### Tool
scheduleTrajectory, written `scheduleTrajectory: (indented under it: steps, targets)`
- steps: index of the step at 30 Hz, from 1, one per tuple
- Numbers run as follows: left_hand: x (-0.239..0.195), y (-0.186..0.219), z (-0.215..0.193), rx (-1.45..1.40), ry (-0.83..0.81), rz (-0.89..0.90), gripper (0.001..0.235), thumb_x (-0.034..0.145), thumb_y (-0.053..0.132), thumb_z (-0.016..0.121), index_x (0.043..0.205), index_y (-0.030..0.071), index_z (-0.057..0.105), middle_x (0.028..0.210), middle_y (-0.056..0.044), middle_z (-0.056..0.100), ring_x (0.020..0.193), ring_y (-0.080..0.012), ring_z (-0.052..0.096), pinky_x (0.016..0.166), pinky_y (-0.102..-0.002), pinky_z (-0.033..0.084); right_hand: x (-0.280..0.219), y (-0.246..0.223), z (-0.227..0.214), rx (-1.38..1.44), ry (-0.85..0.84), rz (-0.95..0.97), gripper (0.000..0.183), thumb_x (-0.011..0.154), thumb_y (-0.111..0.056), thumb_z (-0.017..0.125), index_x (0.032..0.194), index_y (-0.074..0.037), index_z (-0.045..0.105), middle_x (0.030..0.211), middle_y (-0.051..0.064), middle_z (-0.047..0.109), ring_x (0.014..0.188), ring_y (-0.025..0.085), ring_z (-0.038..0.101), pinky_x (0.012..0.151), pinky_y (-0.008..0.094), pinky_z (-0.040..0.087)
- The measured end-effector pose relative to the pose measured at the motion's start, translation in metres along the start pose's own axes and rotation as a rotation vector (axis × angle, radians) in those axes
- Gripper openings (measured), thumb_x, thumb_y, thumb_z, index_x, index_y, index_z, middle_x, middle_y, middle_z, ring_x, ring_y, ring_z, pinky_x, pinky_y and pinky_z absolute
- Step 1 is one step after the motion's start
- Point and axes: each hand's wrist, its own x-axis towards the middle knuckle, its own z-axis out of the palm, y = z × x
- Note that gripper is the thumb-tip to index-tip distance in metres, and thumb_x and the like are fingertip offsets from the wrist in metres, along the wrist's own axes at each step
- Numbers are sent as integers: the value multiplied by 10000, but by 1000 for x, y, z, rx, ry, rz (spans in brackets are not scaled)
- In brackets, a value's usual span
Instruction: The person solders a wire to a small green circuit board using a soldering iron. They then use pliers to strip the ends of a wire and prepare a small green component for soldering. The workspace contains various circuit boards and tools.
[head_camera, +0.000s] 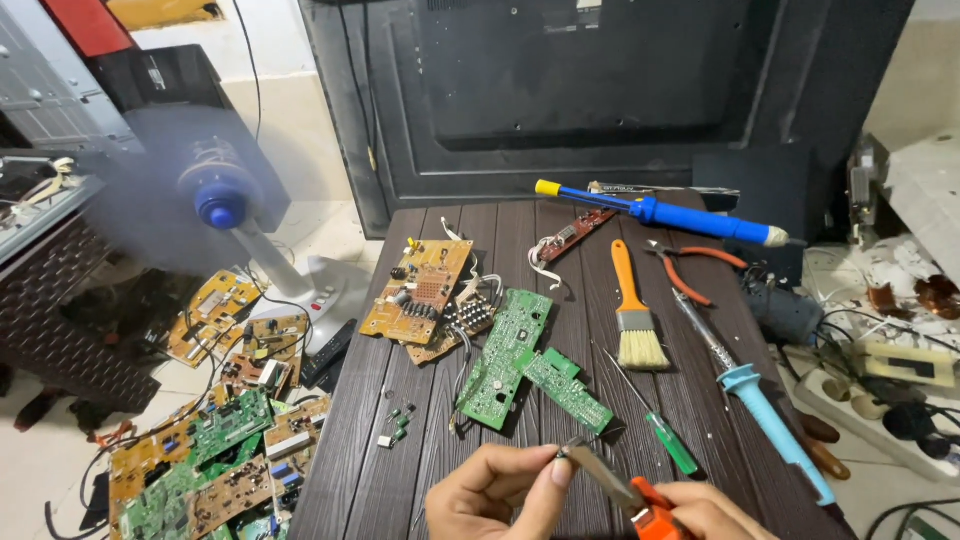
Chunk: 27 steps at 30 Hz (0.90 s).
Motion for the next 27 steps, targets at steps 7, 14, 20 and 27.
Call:
scheduleTrajectory:
  steps: [7,14,20,27]
  targets:
    - [-21,40,3,168,32,43,39,636,-16,940,657,18,934,749,-122,1023,671,-139,958,720,-233,761,14,46,-10,74,-209,59,241,870,-218,725,877,-55,903,1087,-18,896,957,28,856,953,121,584]
    - [-29,41,4,205,-54,383,87,647,63,902,647,136,855,758,-108,966,636,-89,924,681,-181,728,-47,-6,16,-95,497,-376,248,781,-183,703,879,-94,913,1219,-1,828,1088,47,809,990,195,564]
    - [-26,38,6,157,-40,312,74,621,49,926,631,104,877,740,-122,971,648,-100,935,655,-184,745,-38,27,2,-85,229,-336,537,790,-212,775,1300,-52,741,1324,-15,793,1206,28,762,1073,181,503]
    - [-25,41,4,138,-106,226,63,629,47,935,654,95,902,781,-124,985,706,-103,942,705,-186,739,-50,-10,3,-43,273,-355,525,791,-167,750,1304,-57,736,1324,-31,798,1159,21,785,1026,175,540]
